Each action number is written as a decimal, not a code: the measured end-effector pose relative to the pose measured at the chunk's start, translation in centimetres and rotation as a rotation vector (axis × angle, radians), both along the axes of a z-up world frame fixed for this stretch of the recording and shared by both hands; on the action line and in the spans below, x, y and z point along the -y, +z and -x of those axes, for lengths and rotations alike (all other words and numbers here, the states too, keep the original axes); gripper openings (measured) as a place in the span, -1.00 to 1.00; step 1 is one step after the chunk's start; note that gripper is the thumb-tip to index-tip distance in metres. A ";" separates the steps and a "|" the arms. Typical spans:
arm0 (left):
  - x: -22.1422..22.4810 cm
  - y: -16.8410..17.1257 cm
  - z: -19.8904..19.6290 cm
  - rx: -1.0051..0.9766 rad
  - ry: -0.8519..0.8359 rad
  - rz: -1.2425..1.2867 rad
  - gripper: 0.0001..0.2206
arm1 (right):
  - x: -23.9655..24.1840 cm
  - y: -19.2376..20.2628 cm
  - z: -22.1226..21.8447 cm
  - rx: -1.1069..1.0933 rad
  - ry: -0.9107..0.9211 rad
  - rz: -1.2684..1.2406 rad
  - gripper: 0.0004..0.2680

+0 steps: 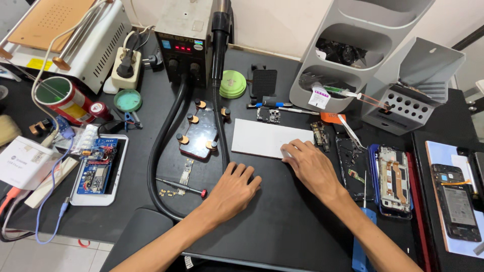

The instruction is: The person applies adhesive to the inner frame of a disassembled smartphone using a tube and a small spatula. The person spreads the adhesive along the edges of the frame and then sets the tube aside.

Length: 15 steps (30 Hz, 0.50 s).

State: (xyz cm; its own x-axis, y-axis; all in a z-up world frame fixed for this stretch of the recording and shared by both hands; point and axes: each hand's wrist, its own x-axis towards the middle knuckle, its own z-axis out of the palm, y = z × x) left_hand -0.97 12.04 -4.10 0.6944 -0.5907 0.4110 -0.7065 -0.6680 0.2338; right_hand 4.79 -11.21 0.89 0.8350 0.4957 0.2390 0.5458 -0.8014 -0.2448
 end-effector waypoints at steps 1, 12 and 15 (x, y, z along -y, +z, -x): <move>0.0 0.0 0.0 -0.009 0.000 -0.003 -0.84 | 0.1 0.0 0.0 -0.007 -0.002 -0.009 -0.84; 0.1 0.1 0.0 -0.022 -0.008 0.013 -0.83 | 3.9 1.6 -1.7 -0.251 -0.162 -0.130 -0.79; 0.2 0.2 0.0 -0.032 -0.008 0.037 -0.82 | 4.7 1.8 -2.5 -0.210 -0.217 -0.206 -0.81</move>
State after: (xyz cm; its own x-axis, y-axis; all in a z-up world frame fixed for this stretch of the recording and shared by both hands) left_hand -0.94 11.84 -3.92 0.7032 -0.5807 0.4103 -0.7033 -0.6529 0.2813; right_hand 7.33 -15.87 2.74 0.9569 0.2610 0.1274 0.2892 -0.8151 -0.5019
